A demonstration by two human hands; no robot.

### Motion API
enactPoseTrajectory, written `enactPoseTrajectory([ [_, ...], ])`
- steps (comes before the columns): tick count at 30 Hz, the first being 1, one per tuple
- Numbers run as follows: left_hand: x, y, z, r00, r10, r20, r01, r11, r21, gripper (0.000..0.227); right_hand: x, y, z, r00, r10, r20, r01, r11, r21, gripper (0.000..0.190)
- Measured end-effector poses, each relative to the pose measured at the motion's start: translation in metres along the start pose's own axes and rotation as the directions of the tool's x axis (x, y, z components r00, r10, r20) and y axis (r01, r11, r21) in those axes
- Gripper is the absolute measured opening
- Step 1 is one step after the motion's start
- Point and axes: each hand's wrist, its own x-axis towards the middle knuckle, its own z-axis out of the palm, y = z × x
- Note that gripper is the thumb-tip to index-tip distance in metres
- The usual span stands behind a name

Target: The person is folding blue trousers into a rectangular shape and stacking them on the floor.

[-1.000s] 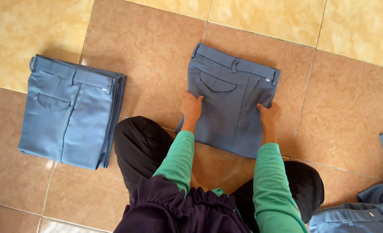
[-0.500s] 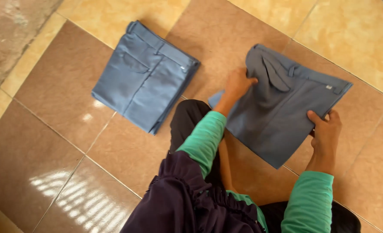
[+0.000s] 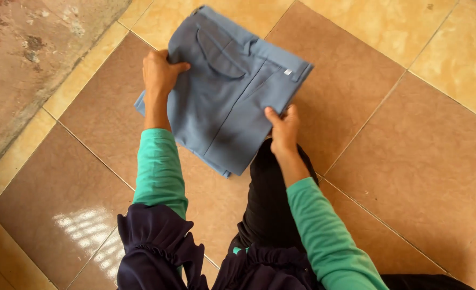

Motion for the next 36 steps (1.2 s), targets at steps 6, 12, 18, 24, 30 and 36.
enactPoseTrajectory([
  [6,0.002,-0.131,0.094,0.986,-0.164,0.014,0.143,0.895,0.423,0.073,0.017,0.132,-0.006,0.962,0.182,-0.203,-0.248,0.894,-0.373,0.043],
  [12,-0.019,-0.014,0.132,0.98,0.165,0.111,-0.18,0.972,0.151,0.049,0.032,0.099,0.001,0.907,0.346,-0.241,-0.405,0.873,-0.271,0.071],
  [18,0.063,-0.053,0.278,0.913,0.077,0.402,-0.292,0.81,0.508,0.051,0.061,0.027,0.003,0.884,0.425,-0.194,-0.451,0.886,-0.111,0.079],
  [24,0.09,-0.053,0.245,0.88,0.086,0.466,-0.365,0.751,0.55,0.033,0.089,0.069,-0.018,0.907,0.375,-0.193,-0.409,0.892,-0.193,0.075],
  [30,0.098,-0.061,0.251,0.838,0.42,0.348,-0.538,0.739,0.405,0.018,0.083,0.082,-0.038,0.899,0.404,-0.172,-0.428,0.893,-0.142,0.065],
  [36,0.101,-0.034,0.267,0.898,0.331,0.289,-0.431,0.796,0.425,0.007,0.072,0.049,-0.029,0.895,0.422,-0.142,-0.431,0.902,-0.036,0.047],
])
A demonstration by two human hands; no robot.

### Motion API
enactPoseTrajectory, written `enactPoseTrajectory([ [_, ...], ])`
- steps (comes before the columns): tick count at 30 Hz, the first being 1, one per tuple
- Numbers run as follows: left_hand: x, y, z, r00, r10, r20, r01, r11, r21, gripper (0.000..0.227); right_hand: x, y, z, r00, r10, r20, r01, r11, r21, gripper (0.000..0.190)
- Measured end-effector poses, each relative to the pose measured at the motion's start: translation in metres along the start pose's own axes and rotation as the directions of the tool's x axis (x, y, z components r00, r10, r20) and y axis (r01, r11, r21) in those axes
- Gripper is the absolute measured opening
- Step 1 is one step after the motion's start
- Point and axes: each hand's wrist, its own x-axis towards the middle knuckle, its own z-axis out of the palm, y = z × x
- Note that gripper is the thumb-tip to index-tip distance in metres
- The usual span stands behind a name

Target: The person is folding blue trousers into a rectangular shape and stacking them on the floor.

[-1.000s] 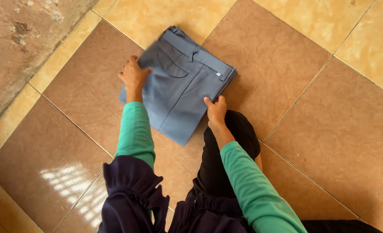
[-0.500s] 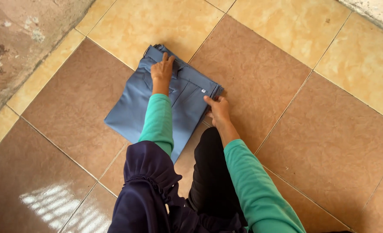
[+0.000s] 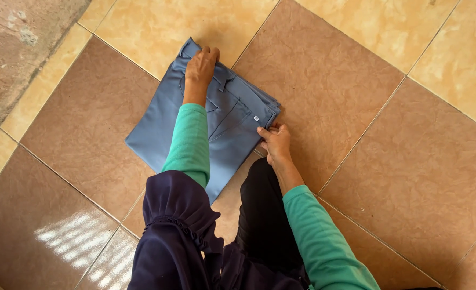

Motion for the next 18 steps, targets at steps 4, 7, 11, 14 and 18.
enactPoseTrajectory([
  [4,-0.019,0.027,-0.005,0.984,0.053,-0.173,-0.042,0.997,0.067,0.039,-0.014,0.001,0.01,0.881,-0.472,-0.024,0.374,0.729,-0.573,0.095],
  [7,-0.042,0.068,-0.012,0.962,-0.119,-0.245,0.082,0.985,-0.155,0.038,-0.02,0.003,0.016,0.518,-0.774,0.363,0.369,-0.181,-0.912,0.088],
  [11,-0.064,0.103,-0.014,0.953,-0.303,-0.021,0.292,0.931,-0.221,0.062,0.003,0.022,0.009,0.675,-0.545,0.497,0.429,-0.258,-0.866,0.072],
  [14,-0.068,0.106,-0.013,0.947,-0.319,0.02,0.315,0.919,-0.239,0.06,0.016,0.027,0.001,0.726,-0.495,0.477,0.431,-0.213,-0.877,0.074],
  [18,-0.065,0.094,0.028,0.974,-0.134,-0.183,0.137,0.991,0.004,0.051,0.057,0.036,-0.015,0.752,-0.436,0.495,0.436,-0.235,-0.869,0.08],
])
